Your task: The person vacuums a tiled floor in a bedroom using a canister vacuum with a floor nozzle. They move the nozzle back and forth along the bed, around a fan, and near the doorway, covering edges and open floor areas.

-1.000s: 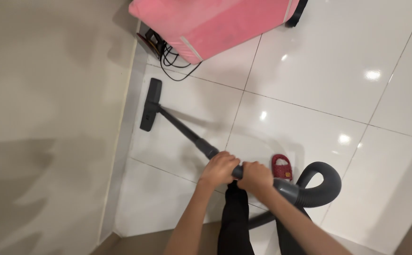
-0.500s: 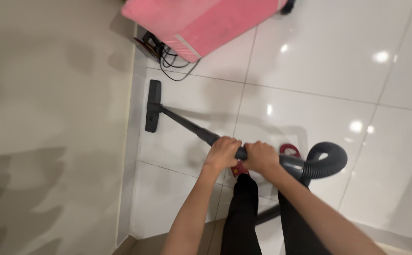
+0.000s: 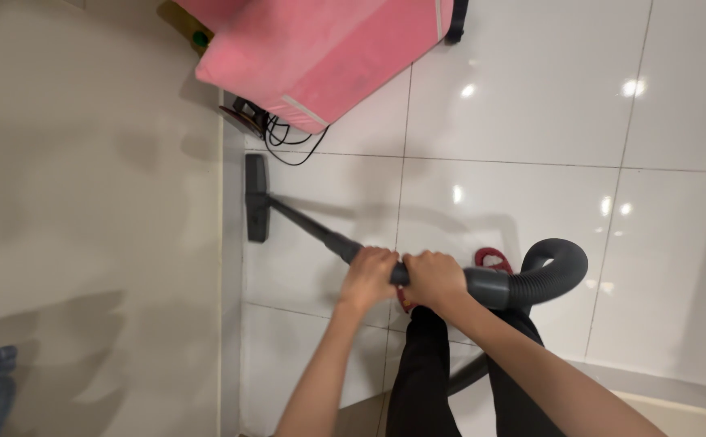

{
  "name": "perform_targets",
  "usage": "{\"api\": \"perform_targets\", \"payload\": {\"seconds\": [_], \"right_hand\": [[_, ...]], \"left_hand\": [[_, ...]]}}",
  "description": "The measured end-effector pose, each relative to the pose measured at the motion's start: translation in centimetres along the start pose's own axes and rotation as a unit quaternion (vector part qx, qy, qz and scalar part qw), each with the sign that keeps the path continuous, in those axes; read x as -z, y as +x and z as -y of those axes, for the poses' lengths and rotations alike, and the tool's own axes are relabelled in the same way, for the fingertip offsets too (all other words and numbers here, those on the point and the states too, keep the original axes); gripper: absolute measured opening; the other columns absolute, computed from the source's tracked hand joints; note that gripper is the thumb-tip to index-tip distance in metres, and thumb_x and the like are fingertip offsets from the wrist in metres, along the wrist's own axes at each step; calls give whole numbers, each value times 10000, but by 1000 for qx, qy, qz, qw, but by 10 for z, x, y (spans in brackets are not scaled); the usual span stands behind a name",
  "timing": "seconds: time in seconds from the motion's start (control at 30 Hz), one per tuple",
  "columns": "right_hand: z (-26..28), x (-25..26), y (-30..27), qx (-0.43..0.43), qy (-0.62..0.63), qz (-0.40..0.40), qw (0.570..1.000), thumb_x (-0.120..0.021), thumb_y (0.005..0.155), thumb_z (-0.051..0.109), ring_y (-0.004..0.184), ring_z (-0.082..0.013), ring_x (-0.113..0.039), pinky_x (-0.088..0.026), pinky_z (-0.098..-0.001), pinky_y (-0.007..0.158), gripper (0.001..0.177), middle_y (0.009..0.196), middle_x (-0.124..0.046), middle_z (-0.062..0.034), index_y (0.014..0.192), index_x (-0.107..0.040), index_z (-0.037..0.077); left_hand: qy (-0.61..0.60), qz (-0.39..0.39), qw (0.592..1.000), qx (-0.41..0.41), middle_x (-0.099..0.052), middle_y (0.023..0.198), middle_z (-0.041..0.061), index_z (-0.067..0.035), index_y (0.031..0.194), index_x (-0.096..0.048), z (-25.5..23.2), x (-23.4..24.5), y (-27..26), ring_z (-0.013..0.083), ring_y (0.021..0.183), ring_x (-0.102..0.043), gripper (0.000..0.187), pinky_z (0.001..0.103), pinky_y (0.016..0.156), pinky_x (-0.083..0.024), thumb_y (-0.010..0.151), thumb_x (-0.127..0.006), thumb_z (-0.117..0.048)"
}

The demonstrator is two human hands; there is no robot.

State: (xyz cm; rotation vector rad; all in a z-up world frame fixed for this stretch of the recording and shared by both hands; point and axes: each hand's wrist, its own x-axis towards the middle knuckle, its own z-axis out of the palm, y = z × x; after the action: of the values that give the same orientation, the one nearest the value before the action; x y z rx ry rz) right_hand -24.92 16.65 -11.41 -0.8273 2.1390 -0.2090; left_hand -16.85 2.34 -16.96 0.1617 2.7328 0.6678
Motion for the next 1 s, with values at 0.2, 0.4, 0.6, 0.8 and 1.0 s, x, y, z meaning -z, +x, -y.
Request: {"api": "perform_targets", "payload": {"seconds": [0.2,0.4,0.6,0.8,1.0], "right_hand": [[35,-15,55,8,-20,-67,998,-589,650,226,687,-318,-680,-555,-394,611,303,708,-657,-117,909,-664,90],[49,-51,56,-53,9,-5,999,-588,671,173,772,-314,-684,-549,-397,641,294,757,-670,-105,942,-678,103],[-12,-89,73,-44,10,0,999,-639,637,252,770,-330,-682,-555,-418,643,373,778,-674,-124,987,-667,127],[-74,-64,50,-27,13,25,999,-608,668,242,856,-380,-671,-553,-452,726,405,839,-676,-166,1061,-632,147],[-122,-82,10,-23,48,26,998,-612,651,250,814,-396,-673,-556,-459,695,400,812,-669,-195,1029,-609,121]], "left_hand": [[-18,-17,999,38,-608,780,91,-26,966,-635,68,2,-4,276,856,-617,431,369,908,-459,537,-665,-59],[3,47,999,19,-615,784,89,-57,955,-646,66,-9,-18,284,873,-614,319,385,880,-465,639,-631,-26],[-4,87,995,39,-601,838,82,-60,1007,-602,54,-56,5,269,936,-601,368,380,973,-406,651,-687,-18],[12,85,995,56,-596,853,79,-68,1010,-592,12,-84,44,270,954,-590,428,396,1003,-386,602,-702,-3],[-2,52,995,80,-593,871,93,-54,1035,-595,-55,-98,50,284,998,-574,455,413,1044,-356,599,-717,-6]]}}
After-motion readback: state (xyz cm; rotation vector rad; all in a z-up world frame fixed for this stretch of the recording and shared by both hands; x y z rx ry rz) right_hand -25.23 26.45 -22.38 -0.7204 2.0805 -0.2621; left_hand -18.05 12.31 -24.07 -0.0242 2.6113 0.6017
